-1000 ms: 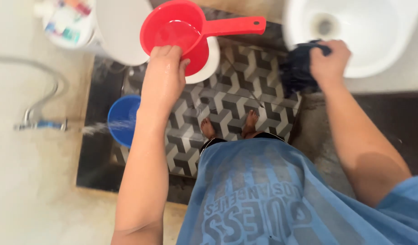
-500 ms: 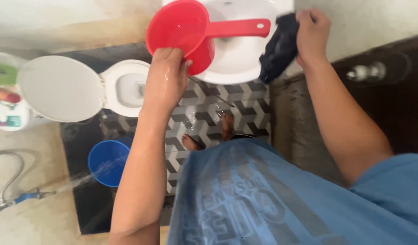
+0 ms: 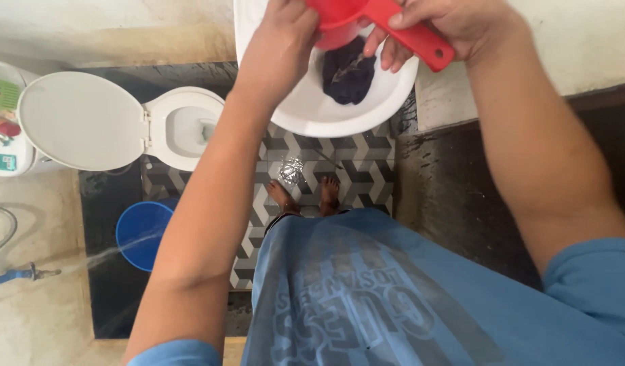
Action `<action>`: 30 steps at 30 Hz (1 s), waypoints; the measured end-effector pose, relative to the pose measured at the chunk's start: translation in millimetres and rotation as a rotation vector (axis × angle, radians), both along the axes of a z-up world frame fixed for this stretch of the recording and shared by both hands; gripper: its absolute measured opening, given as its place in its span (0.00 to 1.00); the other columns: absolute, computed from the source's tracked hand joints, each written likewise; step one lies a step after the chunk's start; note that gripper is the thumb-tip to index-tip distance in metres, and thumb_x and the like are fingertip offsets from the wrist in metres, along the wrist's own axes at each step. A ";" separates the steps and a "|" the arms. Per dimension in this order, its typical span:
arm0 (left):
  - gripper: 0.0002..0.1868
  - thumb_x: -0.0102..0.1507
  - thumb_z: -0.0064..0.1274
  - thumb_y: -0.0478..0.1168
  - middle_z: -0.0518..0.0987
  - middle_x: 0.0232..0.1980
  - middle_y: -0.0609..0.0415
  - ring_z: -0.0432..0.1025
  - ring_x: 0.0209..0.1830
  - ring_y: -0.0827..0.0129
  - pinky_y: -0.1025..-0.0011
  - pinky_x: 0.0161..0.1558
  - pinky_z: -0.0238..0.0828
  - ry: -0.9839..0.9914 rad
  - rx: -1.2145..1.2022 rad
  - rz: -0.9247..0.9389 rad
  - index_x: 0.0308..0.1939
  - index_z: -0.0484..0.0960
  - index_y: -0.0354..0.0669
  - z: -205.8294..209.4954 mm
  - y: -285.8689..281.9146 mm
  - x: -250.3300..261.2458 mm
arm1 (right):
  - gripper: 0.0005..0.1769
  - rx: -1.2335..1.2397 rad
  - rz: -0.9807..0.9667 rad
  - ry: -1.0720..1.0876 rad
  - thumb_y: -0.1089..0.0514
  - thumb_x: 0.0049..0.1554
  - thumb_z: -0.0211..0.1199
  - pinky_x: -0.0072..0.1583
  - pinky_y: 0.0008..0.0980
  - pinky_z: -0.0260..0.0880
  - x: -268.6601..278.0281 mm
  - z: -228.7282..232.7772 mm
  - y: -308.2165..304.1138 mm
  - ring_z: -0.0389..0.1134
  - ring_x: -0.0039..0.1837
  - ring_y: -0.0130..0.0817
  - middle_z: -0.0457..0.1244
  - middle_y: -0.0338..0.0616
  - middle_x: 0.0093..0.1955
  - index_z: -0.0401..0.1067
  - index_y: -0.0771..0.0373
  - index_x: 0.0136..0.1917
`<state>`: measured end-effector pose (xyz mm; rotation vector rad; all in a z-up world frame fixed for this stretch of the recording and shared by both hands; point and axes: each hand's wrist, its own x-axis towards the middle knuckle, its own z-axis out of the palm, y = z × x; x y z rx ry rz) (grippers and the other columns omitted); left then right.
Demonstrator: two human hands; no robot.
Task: Organizing toiletries on the sink and toilet tank, then using a water scoop and rag to clean the sink basin.
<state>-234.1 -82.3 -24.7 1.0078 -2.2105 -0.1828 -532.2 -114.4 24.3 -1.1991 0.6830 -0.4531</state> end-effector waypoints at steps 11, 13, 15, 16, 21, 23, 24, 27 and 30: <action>0.08 0.69 0.48 0.37 0.76 0.37 0.51 0.73 0.33 0.66 0.66 0.38 0.77 2.176 1.180 0.329 0.42 0.75 0.34 -189.4 -82.8 -29.6 | 0.10 -0.321 -0.260 -0.416 0.74 0.64 0.61 0.67 0.40 0.71 84.7 -79.6 -27.3 0.70 0.59 0.38 0.69 0.50 0.60 0.73 0.68 0.58; 0.08 0.70 0.47 0.37 0.77 0.39 0.52 0.74 0.35 0.66 0.66 0.39 0.78 2.240 1.231 0.306 0.44 0.74 0.34 -234.6 -91.8 -43.6 | 0.10 -0.233 -0.381 -0.426 0.76 0.60 0.62 0.67 0.42 0.73 111.0 -106.3 -37.5 0.71 0.58 0.40 0.69 0.51 0.55 0.74 0.69 0.54; 0.07 0.71 0.45 0.37 0.77 0.40 0.53 0.75 0.37 0.67 0.65 0.41 0.79 2.299 1.280 0.270 0.47 0.73 0.35 -250.4 -96.9 -54.1 | 0.11 -0.153 -0.503 -0.437 0.78 0.57 0.62 0.68 0.43 0.74 135.7 -118.9 -44.5 0.73 0.57 0.42 0.69 0.52 0.51 0.75 0.70 0.51; 0.11 0.71 0.40 0.39 0.77 0.44 0.50 0.75 0.41 0.63 0.63 0.44 0.79 2.312 1.300 0.273 0.51 0.72 0.35 -244.3 -95.9 -57.6 | 0.14 -0.133 -0.537 -0.509 0.79 0.52 0.61 0.65 0.43 0.74 147.3 -118.5 -45.4 0.73 0.55 0.42 0.70 0.53 0.50 0.74 0.69 0.49; 0.22 0.71 0.27 0.40 0.76 0.55 0.40 0.75 0.54 0.54 0.57 0.55 0.77 2.220 1.309 0.250 0.64 0.68 0.34 -247.9 -98.6 -58.7 | 0.19 0.003 -0.669 -0.670 0.84 0.45 0.57 0.60 0.41 0.73 178.9 -138.6 -57.4 0.73 0.56 0.43 0.70 0.53 0.48 0.74 0.71 0.48; 0.23 0.70 0.30 0.36 0.75 0.61 0.39 0.74 0.60 0.52 0.56 0.60 0.75 2.142 1.306 0.160 0.68 0.66 0.34 -282.9 -106.0 -61.5 | 0.23 0.041 -0.762 -0.629 0.84 0.41 0.56 0.55 0.41 0.73 185.2 -143.3 -61.0 0.72 0.52 0.44 0.70 0.53 0.46 0.74 0.70 0.49; 0.23 0.70 0.30 0.36 0.75 0.61 0.39 0.74 0.60 0.52 0.56 0.60 0.75 2.145 1.305 0.162 0.68 0.66 0.34 -292.2 -104.2 -66.0 | 0.23 0.042 -0.760 -0.627 0.84 0.41 0.56 0.55 0.41 0.73 181.5 -148.1 -59.7 0.72 0.52 0.44 0.70 0.53 0.46 0.74 0.70 0.49; 0.28 0.65 0.41 0.43 0.75 0.64 0.45 0.72 0.65 0.53 0.54 0.64 0.72 0.849 0.998 0.374 0.70 0.66 0.39 -283.2 -92.8 -74.4 | 0.25 0.049 -0.775 -0.613 0.84 0.44 0.54 0.59 0.41 0.74 173.9 -161.5 -59.9 0.72 0.54 0.46 0.70 0.56 0.50 0.75 0.73 0.54; 0.33 0.64 0.55 0.59 0.77 0.68 0.49 0.70 0.72 0.53 0.55 0.72 0.68 0.021 0.957 0.425 0.68 0.73 0.49 -220.2 -64.3 -85.4 | 0.26 0.114 -0.833 -0.621 0.82 0.42 0.53 0.46 0.45 0.72 164.2 -166.7 -58.0 0.71 0.50 0.46 0.69 0.53 0.46 0.74 0.72 0.54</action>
